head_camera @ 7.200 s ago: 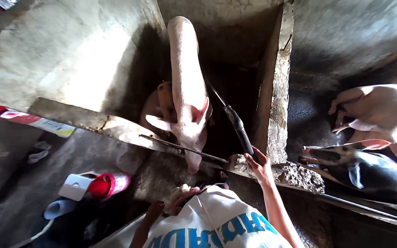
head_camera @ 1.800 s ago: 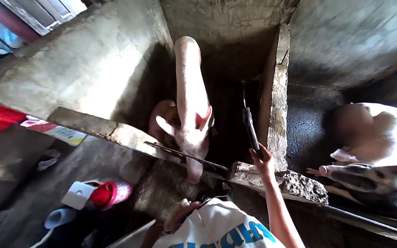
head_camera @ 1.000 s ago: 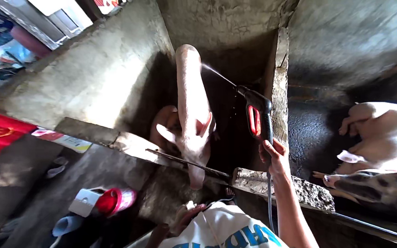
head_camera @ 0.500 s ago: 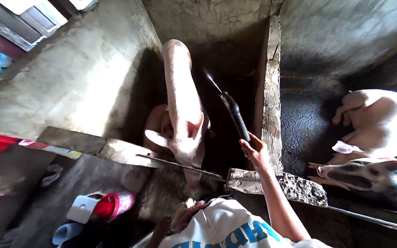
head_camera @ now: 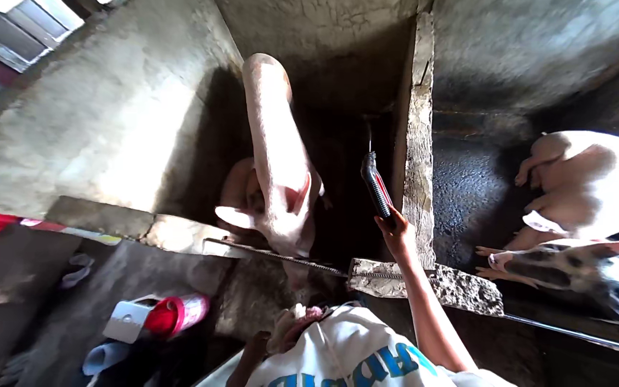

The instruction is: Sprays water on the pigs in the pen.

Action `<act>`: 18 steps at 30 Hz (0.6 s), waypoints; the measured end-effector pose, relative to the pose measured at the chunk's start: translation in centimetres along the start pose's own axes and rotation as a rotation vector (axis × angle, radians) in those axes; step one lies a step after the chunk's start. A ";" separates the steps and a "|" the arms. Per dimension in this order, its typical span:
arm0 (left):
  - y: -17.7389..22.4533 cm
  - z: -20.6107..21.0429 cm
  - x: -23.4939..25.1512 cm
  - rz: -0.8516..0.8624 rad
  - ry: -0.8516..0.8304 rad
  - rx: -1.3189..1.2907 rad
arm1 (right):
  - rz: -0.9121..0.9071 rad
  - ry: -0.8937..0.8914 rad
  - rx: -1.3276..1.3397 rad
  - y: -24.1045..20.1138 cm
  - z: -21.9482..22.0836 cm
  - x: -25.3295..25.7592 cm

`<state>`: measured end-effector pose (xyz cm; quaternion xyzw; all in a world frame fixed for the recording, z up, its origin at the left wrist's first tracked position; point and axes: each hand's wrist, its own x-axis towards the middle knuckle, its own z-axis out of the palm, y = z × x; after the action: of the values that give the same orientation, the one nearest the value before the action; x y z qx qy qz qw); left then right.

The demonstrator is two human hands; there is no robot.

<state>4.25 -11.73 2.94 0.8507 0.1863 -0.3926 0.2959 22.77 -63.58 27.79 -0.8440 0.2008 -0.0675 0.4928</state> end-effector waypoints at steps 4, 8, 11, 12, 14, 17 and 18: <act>1.3 -0.9 -1.6 -0.036 -0.035 -0.005 | 0.054 -0.054 0.175 0.6 -0.5 -2.0; -1.6 -0.8 0.3 -0.028 -0.061 -0.053 | 0.078 -0.171 0.500 -0.6 -0.9 -4.4; -0.8 -1.8 0.7 -0.092 -0.137 -0.071 | 0.031 -0.179 0.553 -2.6 -0.7 -5.9; -1.6 -1.5 1.7 -0.044 -0.099 -0.054 | 0.010 -0.169 0.529 -3.1 -0.5 -6.3; -3.7 -1.0 3.7 0.078 -0.052 -0.024 | -0.037 -0.131 0.426 -3.9 0.1 -7.0; -5.7 -0.7 5.4 0.096 -0.087 0.039 | -0.079 -0.053 0.231 -4.9 0.6 -7.9; -7.4 0.0 6.6 0.104 -0.082 0.047 | -0.076 -0.027 0.184 -5.0 0.6 -8.2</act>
<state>4.26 -5.58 -4.83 0.8492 0.1201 -0.4153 0.3033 16.84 -57.62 32.48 -0.8030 0.1549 -0.0927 0.5679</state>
